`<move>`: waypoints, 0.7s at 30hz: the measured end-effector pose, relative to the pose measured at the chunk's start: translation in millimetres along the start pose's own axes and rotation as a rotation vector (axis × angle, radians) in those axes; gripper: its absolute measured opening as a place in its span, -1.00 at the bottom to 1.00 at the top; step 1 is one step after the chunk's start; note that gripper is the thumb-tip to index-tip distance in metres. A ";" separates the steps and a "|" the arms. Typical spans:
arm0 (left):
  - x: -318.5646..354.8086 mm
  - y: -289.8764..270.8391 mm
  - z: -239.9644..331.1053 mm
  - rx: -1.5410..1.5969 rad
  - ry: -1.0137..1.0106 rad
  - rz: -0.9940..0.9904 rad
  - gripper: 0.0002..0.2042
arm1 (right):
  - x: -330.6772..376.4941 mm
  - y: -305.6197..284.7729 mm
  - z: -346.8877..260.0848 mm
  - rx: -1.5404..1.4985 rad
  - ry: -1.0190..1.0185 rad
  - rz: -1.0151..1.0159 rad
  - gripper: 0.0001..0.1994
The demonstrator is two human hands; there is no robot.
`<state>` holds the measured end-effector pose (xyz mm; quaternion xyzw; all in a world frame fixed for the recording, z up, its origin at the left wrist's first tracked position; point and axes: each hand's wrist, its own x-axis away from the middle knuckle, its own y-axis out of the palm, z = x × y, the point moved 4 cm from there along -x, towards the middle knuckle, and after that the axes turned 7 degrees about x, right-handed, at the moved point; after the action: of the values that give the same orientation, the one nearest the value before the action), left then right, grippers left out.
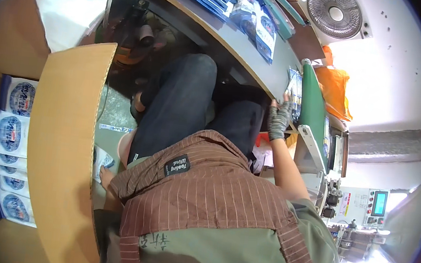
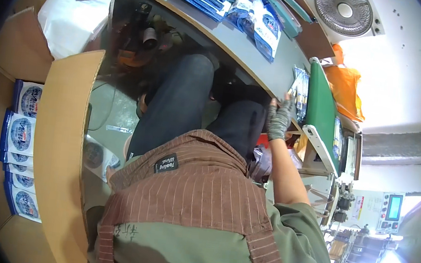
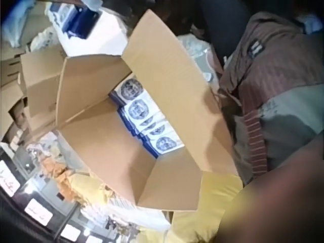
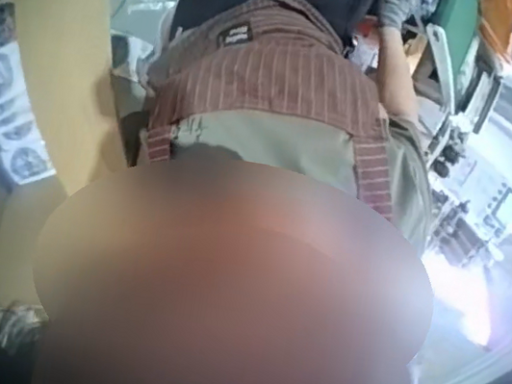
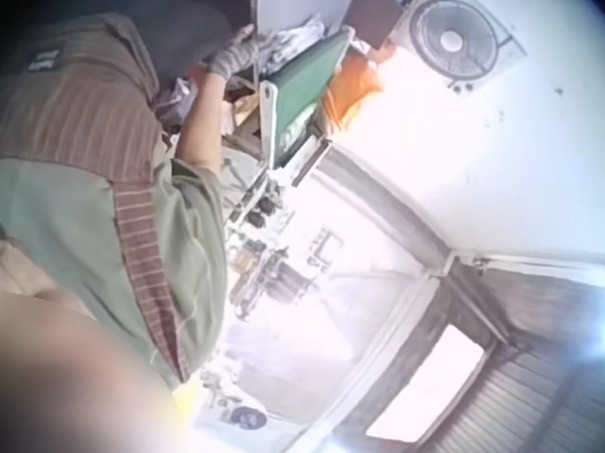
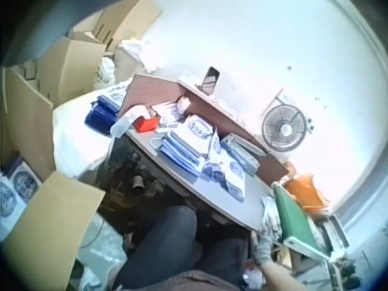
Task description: Packaging stacks of small packets into blue plastic bags and placing them into a cardboard box.
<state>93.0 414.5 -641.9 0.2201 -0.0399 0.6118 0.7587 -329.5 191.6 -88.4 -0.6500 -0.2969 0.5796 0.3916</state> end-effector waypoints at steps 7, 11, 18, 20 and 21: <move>49.7 -40.5 326.2 -0.539 0.322 0.937 -0.79 | -114.5 19.4 88.0 0.318 0.321 -0.280 -0.22; 5.3 61.3 554.0 0.296 0.526 0.618 -0.66 | -132.4 33.1 97.2 0.251 0.548 -0.459 -0.13; -79.3 239.0 795.9 -0.276 1.527 0.438 -0.84 | -125.1 43.8 141.9 0.129 0.745 -0.457 -0.03; -128.3 318.7 822.3 -0.694 1.798 0.182 -0.82 | -127.5 44.2 137.0 0.091 0.797 -0.406 -0.02; -155.8 366.8 824.7 -0.894 1.770 0.004 -0.79 | -135.0 41.1 122.2 0.073 0.786 -0.486 -0.02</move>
<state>-120.5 13.5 153.5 -0.6229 0.3138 0.4854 0.5272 -473.3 77.1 -55.7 -0.7178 -0.2491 0.1909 0.6215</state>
